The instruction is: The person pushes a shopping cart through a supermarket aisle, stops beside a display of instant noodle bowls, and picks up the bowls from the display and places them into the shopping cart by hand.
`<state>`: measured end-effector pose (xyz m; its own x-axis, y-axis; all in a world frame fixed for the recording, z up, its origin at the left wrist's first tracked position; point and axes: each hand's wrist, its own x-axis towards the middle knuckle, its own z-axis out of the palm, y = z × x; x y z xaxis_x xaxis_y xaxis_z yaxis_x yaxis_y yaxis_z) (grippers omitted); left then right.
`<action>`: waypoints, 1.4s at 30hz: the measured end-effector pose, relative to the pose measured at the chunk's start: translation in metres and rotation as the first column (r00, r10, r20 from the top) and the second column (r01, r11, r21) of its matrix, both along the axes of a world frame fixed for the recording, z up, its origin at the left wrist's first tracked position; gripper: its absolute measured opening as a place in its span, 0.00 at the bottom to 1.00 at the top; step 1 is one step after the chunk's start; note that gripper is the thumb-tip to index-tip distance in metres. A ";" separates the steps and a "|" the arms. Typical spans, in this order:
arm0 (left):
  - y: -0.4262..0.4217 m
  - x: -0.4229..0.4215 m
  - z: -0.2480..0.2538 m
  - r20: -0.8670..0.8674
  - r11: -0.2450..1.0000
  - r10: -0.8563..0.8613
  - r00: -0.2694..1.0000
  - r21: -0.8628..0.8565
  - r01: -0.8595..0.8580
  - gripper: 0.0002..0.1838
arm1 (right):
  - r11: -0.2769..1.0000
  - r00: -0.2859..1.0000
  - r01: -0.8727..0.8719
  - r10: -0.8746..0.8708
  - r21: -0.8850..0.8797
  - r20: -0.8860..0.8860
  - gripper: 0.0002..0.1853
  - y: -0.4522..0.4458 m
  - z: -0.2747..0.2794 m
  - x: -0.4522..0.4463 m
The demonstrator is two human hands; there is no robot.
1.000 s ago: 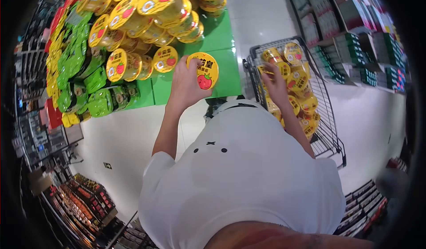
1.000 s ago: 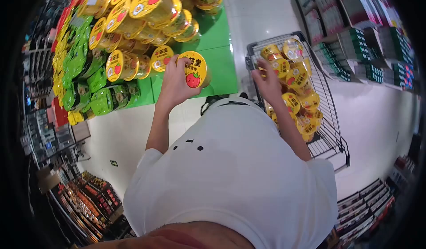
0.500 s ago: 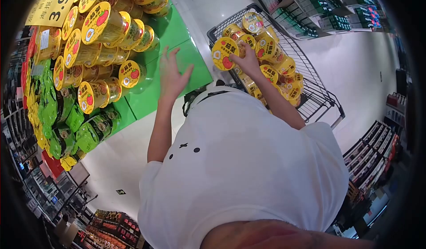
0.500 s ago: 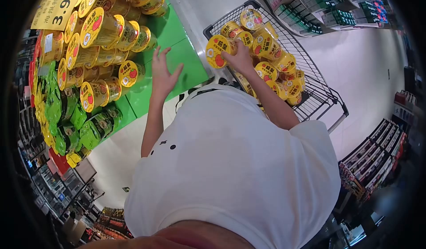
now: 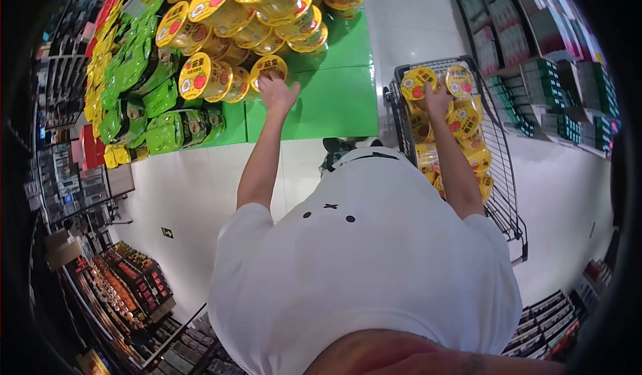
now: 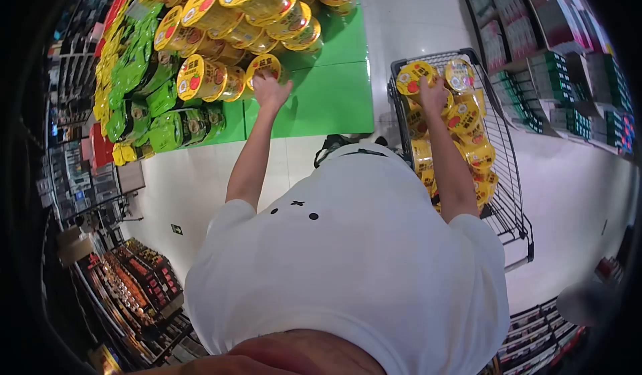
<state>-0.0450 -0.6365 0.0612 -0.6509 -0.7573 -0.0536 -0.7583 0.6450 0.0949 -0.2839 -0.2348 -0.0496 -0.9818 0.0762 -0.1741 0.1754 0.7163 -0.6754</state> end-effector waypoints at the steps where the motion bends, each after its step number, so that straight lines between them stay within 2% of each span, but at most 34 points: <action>1: -0.006 0.000 -0.001 -0.008 1.000 0.025 1.000 -0.013 -0.025 0.57 | 0.999 0.999 0.040 -0.039 -0.030 0.029 0.46 0.001 0.009 0.003; 2: -0.010 0.001 -0.004 0.009 1.000 0.016 1.000 -0.004 -0.016 0.59 | 0.999 1.000 0.016 -0.015 -0.035 0.025 0.46 0.000 0.011 0.008; 4: -0.026 0.003 -0.020 -0.012 1.000 0.007 1.000 0.023 -0.007 0.64 | 0.985 1.000 0.019 -0.019 0.172 0.001 0.49 0.003 0.016 0.012; 8: -0.050 -0.001 -0.025 -0.037 1.000 0.004 0.999 0.024 -0.003 0.68 | 0.965 0.988 -0.135 0.115 0.226 0.098 0.53 0.019 -0.026 0.005; 10: -0.056 -0.004 -0.017 -0.019 1.000 0.000 1.000 0.025 0.000 0.69 | 0.898 0.937 -0.348 0.340 0.271 0.076 0.53 0.024 -0.051 0.002; 13: -0.062 -0.007 0.003 -0.011 0.992 0.011 1.000 0.122 -0.010 0.67 | 0.897 0.922 -0.388 0.382 0.214 0.068 0.51 0.023 -0.036 0.010; 16: -0.060 0.000 -0.009 -0.035 0.993 -0.016 0.999 0.116 0.020 0.64 | 0.897 0.916 -0.400 0.400 0.187 0.037 0.49 0.026 -0.021 0.021; 17: -0.045 0.000 0.001 -0.078 0.995 -0.025 0.997 0.091 0.032 0.63 | 0.909 0.930 -0.366 0.364 0.200 0.046 0.49 0.028 -0.028 0.024; 19: -0.024 0.006 0.009 -0.028 0.995 0.009 1.000 0.100 -0.006 0.62 | 0.897 0.918 -0.255 0.342 0.362 -0.201 0.45 0.035 -0.054 0.040; 21: 0.002 0.016 0.015 -0.019 0.990 0.027 0.999 0.141 -0.024 0.61 | 0.928 0.931 -0.306 0.339 0.212 -0.139 0.39 0.037 -0.020 0.066; 22: 0.017 0.024 0.024 -0.042 0.982 0.035 0.998 0.187 -0.026 0.59 | 0.935 0.942 -0.276 0.309 0.224 -0.130 0.39 0.037 0.000 0.078; 23: 0.035 0.031 0.033 -0.041 0.980 0.006 0.999 0.198 0.002 0.59 | 0.931 0.924 -0.344 0.358 0.123 -0.132 0.38 0.035 0.022 0.093; 24: 0.055 0.040 0.041 -0.072 0.974 -0.059 0.996 0.215 0.073 0.57 | 0.911 0.901 -0.412 0.410 0.019 -0.142 0.37 0.031 0.045 0.105; 26: 0.092 0.042 0.060 -0.105 0.959 -0.129 0.986 0.238 0.150 0.55 | 0.845 0.871 -0.473 0.490 -0.250 0.010 0.37 0.019 0.089 0.122; 27: 0.112 0.039 0.074 -0.158 0.916 -0.215 0.964 0.309 0.255 0.53 | 0.851 0.876 -0.465 0.483 -0.246 0.015 0.37 0.009 0.108 0.128; 28: 0.130 0.033 0.085 -0.217 0.858 -0.292 0.932 0.370 0.355 0.51 | 0.772 0.828 -0.479 0.555 -0.418 0.075 0.37 -0.001 0.125 0.133; 29: 0.147 0.026 0.092 -0.215 0.854 -0.298 0.930 0.375 0.360 0.51 | 0.673 0.768 -0.461 0.629 -0.578 0.119 0.37 -0.011 0.134 0.139; 30: 0.163 0.018 0.097 -0.281 0.813 -0.382 0.880 0.351 0.465 0.51 | 0.679 0.773 -0.453 0.622 -0.577 0.126 0.37 -0.021 0.136 0.144; 31: 0.176 0.010 0.103 -0.346 0.762 -0.461 0.818 0.318 0.564 0.51 | 0.632 0.779 -0.423 0.620 -0.649 0.095 0.38 -0.032 0.137 0.147; 32: 0.188 0.001 0.108 -0.344 0.756 -0.467 0.815 0.324 0.569 0.51 | 0.579 0.786 -0.392 0.614 -0.715 0.066 0.38 -0.037 0.138 0.149; 34: 0.204 -0.014 0.115 -0.321 0.704 -0.627 0.710 0.157 0.693 0.52 | 0.623 0.797 -0.400 0.599 -0.672 0.081 0.38 -0.039 0.154 0.142; 35: 0.205 -0.019 0.113 -0.319 0.698 -0.632 0.706 0.163 0.698 0.52 | 0.659 0.803 -0.417 0.590 -0.626 0.086 0.38 -0.038 0.157 0.137; 37: 0.206 -0.027 0.111 -0.458 0.631 -0.587 0.668 0.258 0.731 0.52 | 0.677 0.824 -0.350 0.551 -0.647 0.132 0.40 -0.028 0.154 0.127; 39: 0.204 -0.027 0.116 -0.491 0.589 -0.560 0.667 0.330 0.738 0.50 | 0.632 0.882 -0.172 0.440 -0.756 0.167 0.42 -0.008 0.162 0.114; 40: 0.200 -0.025 0.116 -0.522 0.583 -0.522 0.674 0.359 0.729 0.47 | 0.671 0.914 -0.129 0.366 -0.730 0.175 0.43 0.005 0.136 0.101; 41: 0.196 -0.022 0.115 -0.549 0.577 -0.481 0.683 0.389 0.718 0.45 | 0.672 0.913 -0.126 0.365 -0.730 0.179 0.43 0.019 0.131 0.088; 42: 0.189 -0.018 0.111 -0.546 0.577 -0.480 0.687 0.393 0.716 0.45 | 0.753 0.940 -0.154 0.312 -0.640 0.140 0.43 0.034 0.126 0.079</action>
